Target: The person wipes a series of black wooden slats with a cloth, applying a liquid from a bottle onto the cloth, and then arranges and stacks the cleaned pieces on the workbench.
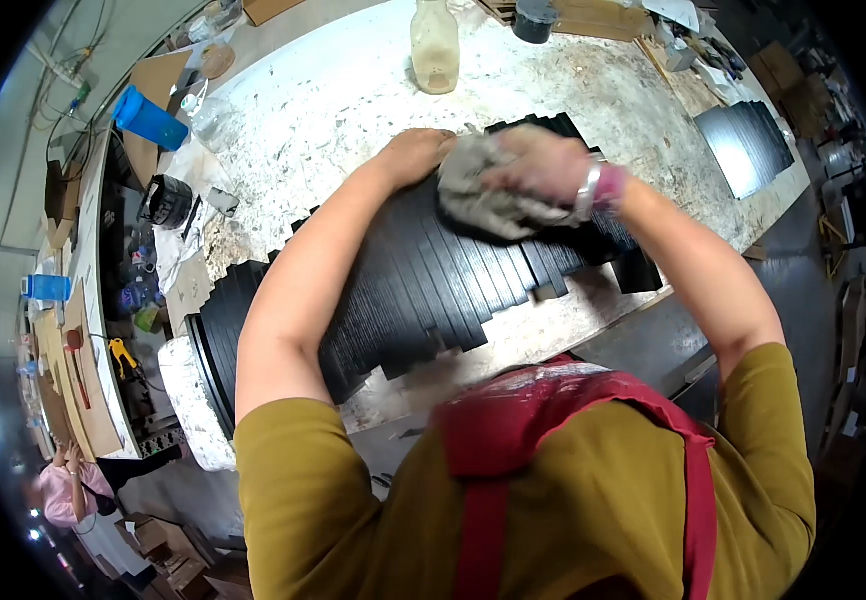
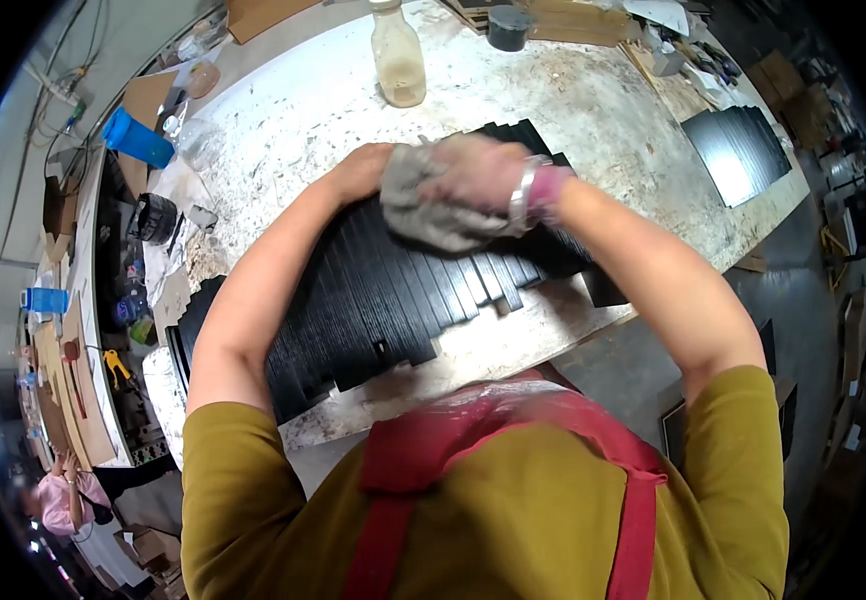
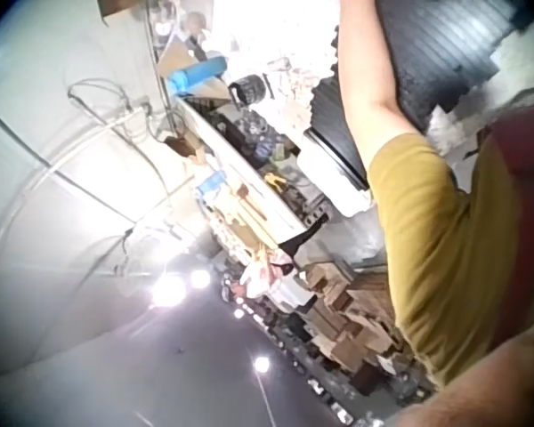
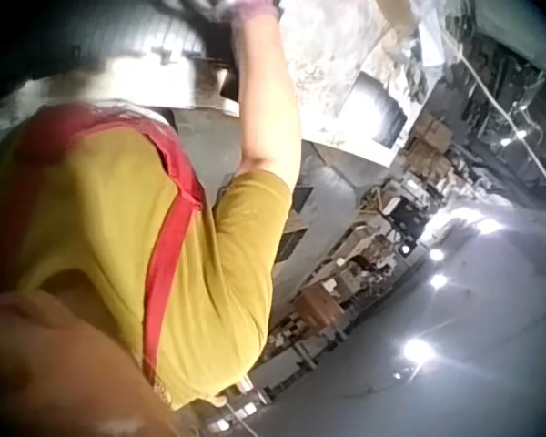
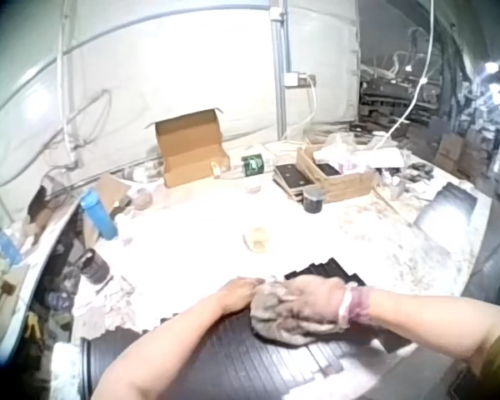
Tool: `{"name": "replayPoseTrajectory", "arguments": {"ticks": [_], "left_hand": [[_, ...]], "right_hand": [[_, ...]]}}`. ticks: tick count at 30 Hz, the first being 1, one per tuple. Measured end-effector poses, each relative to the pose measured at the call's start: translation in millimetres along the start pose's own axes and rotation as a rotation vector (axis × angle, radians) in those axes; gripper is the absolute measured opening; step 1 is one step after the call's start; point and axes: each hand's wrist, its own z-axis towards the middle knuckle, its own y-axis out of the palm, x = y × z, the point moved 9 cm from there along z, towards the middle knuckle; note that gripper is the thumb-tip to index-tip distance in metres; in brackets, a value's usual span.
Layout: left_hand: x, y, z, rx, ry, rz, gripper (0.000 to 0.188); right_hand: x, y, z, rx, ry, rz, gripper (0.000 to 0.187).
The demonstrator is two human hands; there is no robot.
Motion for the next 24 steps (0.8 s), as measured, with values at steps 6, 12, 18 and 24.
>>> {"name": "replayPoseTrajectory", "arguments": {"ticks": [6,12,18,24], "left_hand": [[-9.2,5.9,-19.4,0.118,0.138,0.005,0.036],[16.5,5.3,-11.6,0.069,-0.128,0.058,0.049],[-1.9,9.8,-12.9,-0.018,-0.052,-0.153,0.044],[17.1,1.8,-5.9,-0.115,-0.196,0.047,0.061]], "right_hand": [[-32.3,5.7,-15.0,0.457,-0.352,-0.39,0.024],[-20.6,97.1,-53.0,0.173,-0.618,-0.614,0.015],[-17.9,57.5,3.7,0.514,-0.458,-0.506,0.015],[11.5,49.8,-93.5,0.086,-0.404,-0.262,0.033]]}}
